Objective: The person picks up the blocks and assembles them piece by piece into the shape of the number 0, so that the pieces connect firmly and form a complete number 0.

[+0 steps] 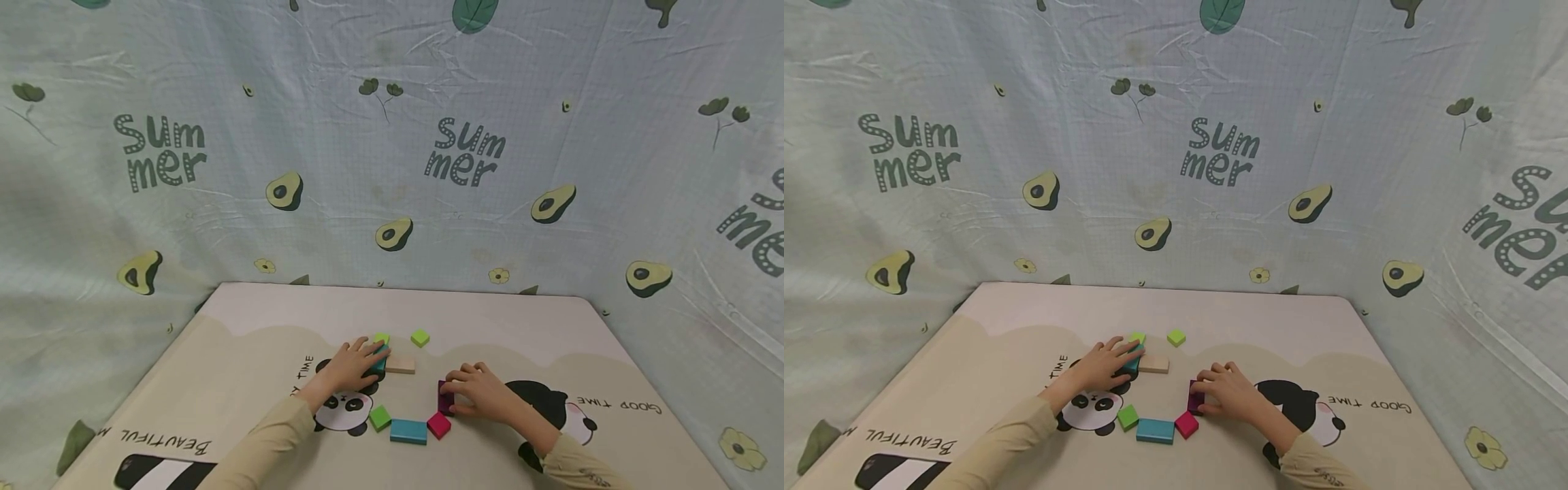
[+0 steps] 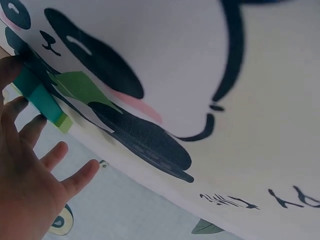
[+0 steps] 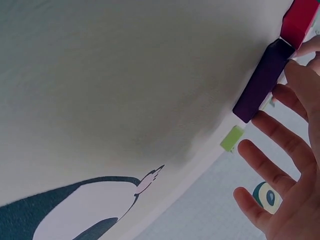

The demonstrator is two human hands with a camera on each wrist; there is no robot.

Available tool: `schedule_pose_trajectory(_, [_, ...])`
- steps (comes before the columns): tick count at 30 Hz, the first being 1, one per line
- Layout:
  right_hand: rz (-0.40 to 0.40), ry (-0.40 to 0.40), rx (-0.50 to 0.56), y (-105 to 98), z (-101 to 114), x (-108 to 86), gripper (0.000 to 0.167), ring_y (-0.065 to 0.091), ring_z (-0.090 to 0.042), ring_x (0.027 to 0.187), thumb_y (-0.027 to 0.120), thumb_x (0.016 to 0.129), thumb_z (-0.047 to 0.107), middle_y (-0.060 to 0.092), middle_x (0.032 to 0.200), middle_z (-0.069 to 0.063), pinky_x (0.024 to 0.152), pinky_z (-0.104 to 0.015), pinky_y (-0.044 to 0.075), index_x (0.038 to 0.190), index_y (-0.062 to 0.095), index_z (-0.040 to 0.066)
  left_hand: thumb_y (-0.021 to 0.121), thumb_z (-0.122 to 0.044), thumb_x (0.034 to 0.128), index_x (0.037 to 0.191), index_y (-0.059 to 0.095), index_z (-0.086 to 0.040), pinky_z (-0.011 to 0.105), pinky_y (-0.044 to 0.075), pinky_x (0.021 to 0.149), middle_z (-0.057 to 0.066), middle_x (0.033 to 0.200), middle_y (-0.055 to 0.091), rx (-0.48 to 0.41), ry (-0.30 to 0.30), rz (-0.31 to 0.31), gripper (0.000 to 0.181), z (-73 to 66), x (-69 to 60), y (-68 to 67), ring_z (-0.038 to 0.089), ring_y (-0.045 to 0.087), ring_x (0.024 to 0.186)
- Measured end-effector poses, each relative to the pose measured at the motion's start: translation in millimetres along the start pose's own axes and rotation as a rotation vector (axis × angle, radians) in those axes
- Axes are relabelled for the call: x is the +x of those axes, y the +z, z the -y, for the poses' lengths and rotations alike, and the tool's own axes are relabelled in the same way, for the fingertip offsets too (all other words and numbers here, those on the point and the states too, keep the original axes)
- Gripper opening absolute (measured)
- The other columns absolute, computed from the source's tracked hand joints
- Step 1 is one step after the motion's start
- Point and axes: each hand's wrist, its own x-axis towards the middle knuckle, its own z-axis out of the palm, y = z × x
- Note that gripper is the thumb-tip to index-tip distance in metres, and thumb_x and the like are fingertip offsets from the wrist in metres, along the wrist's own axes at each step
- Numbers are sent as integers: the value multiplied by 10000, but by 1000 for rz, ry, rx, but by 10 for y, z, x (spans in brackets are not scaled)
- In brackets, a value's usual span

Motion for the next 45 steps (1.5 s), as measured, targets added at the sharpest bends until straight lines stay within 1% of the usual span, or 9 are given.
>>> schedule_pose_trajectory(5, [-5,-4,-8,0,3,2,267,504,-140,923,614,808,368,611,1065,38,778,-389,415,1054,596,263,523,-301,882,1337,408,-135,513,402,875,95,1373,411,-5,-4,17,498,-17,-7,3,338,385,1229])
schedule_pose_trajectory(12, [-5,-1,-7,8,-3,1,264,505,-142,929,610,811,373,607,1067,39,781,-394,415,1054,594,270,530,-271,881,1334,409,-121,501,412,868,94,1358,425,26,7,1,492,-21,-29,8,329,398,1216])
schedule_pose_trajectory(17, [2,0,-7,12,-5,-3,269,503,-142,922,609,811,372,605,1067,39,772,-394,413,1059,595,269,535,-259,880,1330,406,-103,490,413,870,84,1335,439,24,-6,-15,494,-15,-46,32,311,402,1207])
schedule_pose_trajectory(21, [10,5,-6,29,-9,-7,277,503,-144,930,602,816,376,603,1073,37,772,-392,413,1070,595,266,546,-273,873,1313,428,-114,478,419,860,89,1319,443,50,-10,-15,483,-9,-59,37,308,396,1206])
schedule_pose_trajectory(24, [-5,-8,2,38,-13,-13,278,504,-149,925,591,824,386,605,1065,29,762,-392,414,1069,598,256,550,-285,869,1308,438,-122,473,423,854,107,1316,442,59,-12,-9,481,-5,-72,32,308,395,1201])
schedule_pose_trajectory(28, [-65,-51,-3,27,-13,-20,271,503,-155,892,561,842,410,611,1032,12,725,-384,409,1048,601,238,545,-284,872,1311,432,-119,466,420,860,122,1316,442,55,-11,1,482,3,-91,21,301,404,1188])
schedule_pose_trajectory(31, [-87,-62,0,10,-7,-23,270,502,-157,885,553,847,416,613,1022,5,721,-385,408,1039,600,233,547,-266,873,1312,427,-104,464,418,859,127,1304,454,42,1,0,483,8,-108,8,302,419,1175])
schedule_pose_trajectory(38, [-25,-7,12,7,3,-13,263,505,-153,929,608,816,362,605,1061,25,768,-405,415,1056,597,255,562,-245,865,1288,443,-80,442,425,837,135,1255,486,50,46,-32,470,22,-152,-7,293,445,1136])
schedule_pose_trajectory(45, [-19,-9,5,11,2,-12,269,507,-146,928,603,816,382,604,1065,37,764,-396,415,1060,597,270,569,-261,860,1271,458,-80,422,424,813,139,1217,501,60,105,-78,463,45,-202,2,292,462,1099])
